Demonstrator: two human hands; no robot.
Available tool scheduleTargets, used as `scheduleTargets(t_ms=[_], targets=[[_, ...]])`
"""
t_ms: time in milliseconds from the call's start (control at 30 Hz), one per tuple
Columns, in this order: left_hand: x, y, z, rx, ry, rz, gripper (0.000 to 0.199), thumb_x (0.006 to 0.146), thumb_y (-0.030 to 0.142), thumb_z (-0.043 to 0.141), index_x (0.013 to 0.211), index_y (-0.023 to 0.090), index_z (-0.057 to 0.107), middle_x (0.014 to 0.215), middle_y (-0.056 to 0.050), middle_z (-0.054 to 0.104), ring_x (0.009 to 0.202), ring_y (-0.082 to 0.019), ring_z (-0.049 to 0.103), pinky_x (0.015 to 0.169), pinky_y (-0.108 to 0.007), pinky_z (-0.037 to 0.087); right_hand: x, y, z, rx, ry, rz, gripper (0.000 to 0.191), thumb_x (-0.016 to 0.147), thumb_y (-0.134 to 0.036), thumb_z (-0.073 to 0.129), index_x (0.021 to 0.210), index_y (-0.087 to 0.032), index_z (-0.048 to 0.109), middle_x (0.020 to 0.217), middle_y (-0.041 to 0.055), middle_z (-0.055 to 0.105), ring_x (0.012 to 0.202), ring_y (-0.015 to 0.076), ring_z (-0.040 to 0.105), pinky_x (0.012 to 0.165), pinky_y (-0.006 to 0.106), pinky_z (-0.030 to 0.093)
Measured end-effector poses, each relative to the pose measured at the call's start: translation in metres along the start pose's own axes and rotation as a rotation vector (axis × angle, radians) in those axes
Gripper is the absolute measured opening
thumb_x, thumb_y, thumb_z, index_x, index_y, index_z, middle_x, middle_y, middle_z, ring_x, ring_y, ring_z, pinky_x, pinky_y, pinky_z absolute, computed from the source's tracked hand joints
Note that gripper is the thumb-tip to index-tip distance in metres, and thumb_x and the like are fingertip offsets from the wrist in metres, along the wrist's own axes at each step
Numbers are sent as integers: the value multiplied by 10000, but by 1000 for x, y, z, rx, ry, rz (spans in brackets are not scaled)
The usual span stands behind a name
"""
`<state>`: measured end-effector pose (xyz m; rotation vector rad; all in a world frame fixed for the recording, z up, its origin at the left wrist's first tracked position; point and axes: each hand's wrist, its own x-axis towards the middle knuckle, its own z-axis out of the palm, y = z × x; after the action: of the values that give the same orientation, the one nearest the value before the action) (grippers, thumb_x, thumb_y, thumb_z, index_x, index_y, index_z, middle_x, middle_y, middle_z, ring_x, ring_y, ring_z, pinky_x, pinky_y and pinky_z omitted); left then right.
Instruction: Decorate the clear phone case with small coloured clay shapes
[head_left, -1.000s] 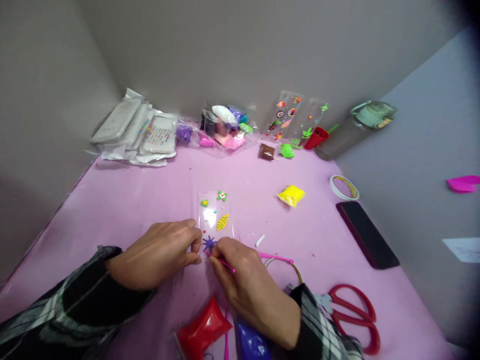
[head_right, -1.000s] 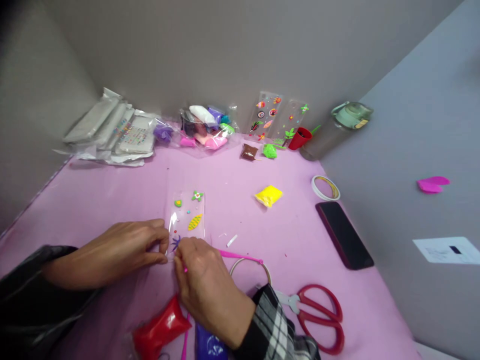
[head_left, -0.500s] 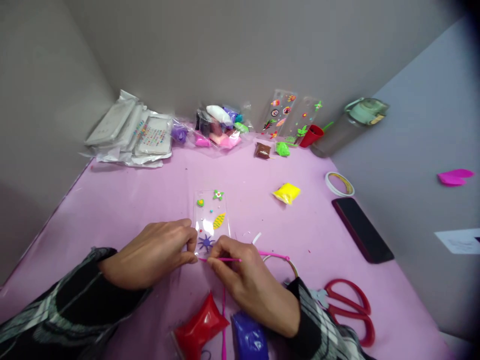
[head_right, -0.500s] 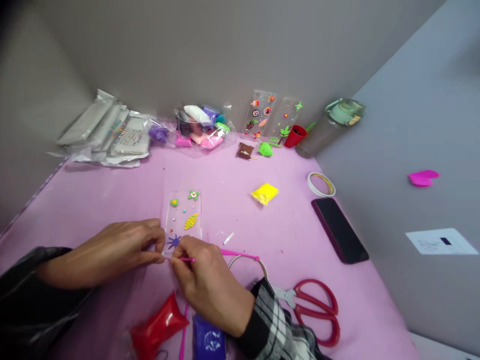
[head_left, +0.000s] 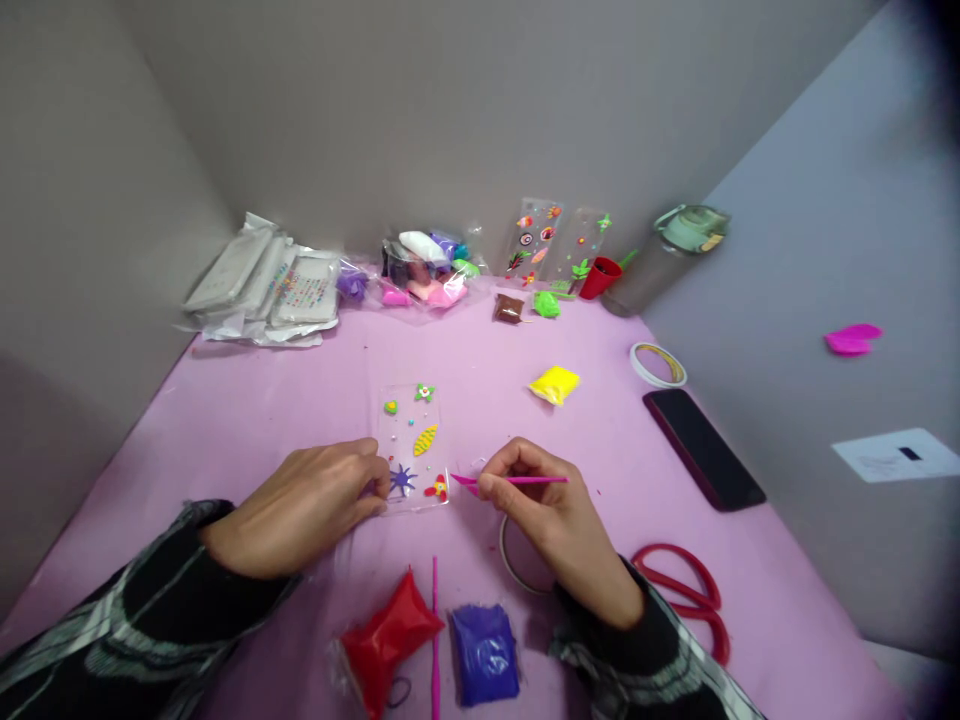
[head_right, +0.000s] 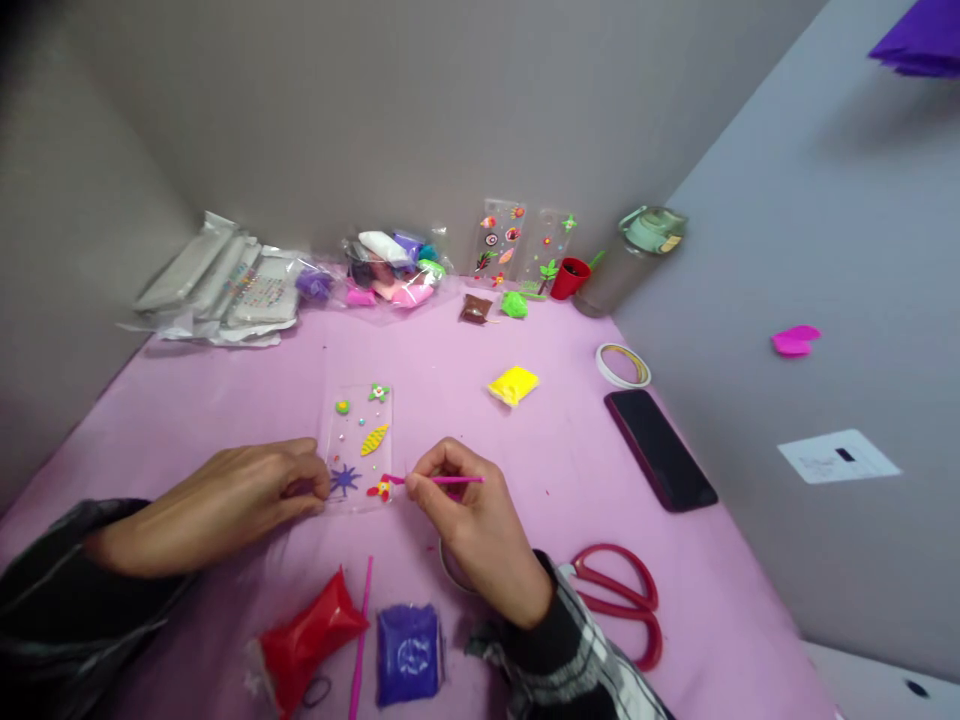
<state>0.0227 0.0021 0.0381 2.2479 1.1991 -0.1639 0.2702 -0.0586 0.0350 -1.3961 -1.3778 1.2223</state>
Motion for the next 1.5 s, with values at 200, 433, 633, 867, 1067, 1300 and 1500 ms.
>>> scheduleTargets(t_ms=[200,433,633,867,1067,1300,1500], targets=[[-3,12,6,68,27,-25,183,940,219,461,803,216,582,894,-15,615,798,-187,602,667,-303,344,0,5,-8,-176,79,-133,226,948,-344,593,781,-190,595,737,1,601,690,146,532,648,281,409],[-10,15,6,85,97,-64,155,907,212,441,790,212,542,876,-23,597,761,-187,584,675,-313,358,8,24,-8,-248,8,-157,360,1061,-391,362,898,-183,607,826,48,671,739,165,603,723,303,457],[-34,4,2,-51,186,-49,157,912,302,444,789,228,508,812,12,579,697,-166,549,672,-298,391,15,27,9,-325,-38,-137,253,1002,-170,382,1058,-165,628,944,73,753,916,193,682,882,351,482],[-31,22,26,-6,207,-187,117,880,197,457,823,218,558,853,-32,640,798,-212,613,712,-322,392,25,27,28,-324,10,-62,277,932,-150,498,1163,-138,650,1027,128,759,1014,239,673,927,360,451],[-27,15,33,-45,234,-196,80,857,300,568,865,227,599,817,-10,665,796,-215,653,707,-308,418,30,28,39,-95,-82,39,148,888,-225,538,843,-156,661,612,-23,602,579,135,537,582,240,404],[-26,10,36,-96,260,-150,88,843,306,573,820,223,594,764,5,633,731,-189,612,686,-299,425,29,26,41,85,-126,139,281,879,-401,581,708,-178,593,455,-99,356,413,81,281,434,236,186],[-25,5,36,-135,290,-103,87,824,267,570,786,220,633,782,5,611,743,-183,596,702,-298,433,30,27,40,157,-130,166,259,873,-405,554,714,-200,555,426,-112,324,381,82,265,404,235,158]])
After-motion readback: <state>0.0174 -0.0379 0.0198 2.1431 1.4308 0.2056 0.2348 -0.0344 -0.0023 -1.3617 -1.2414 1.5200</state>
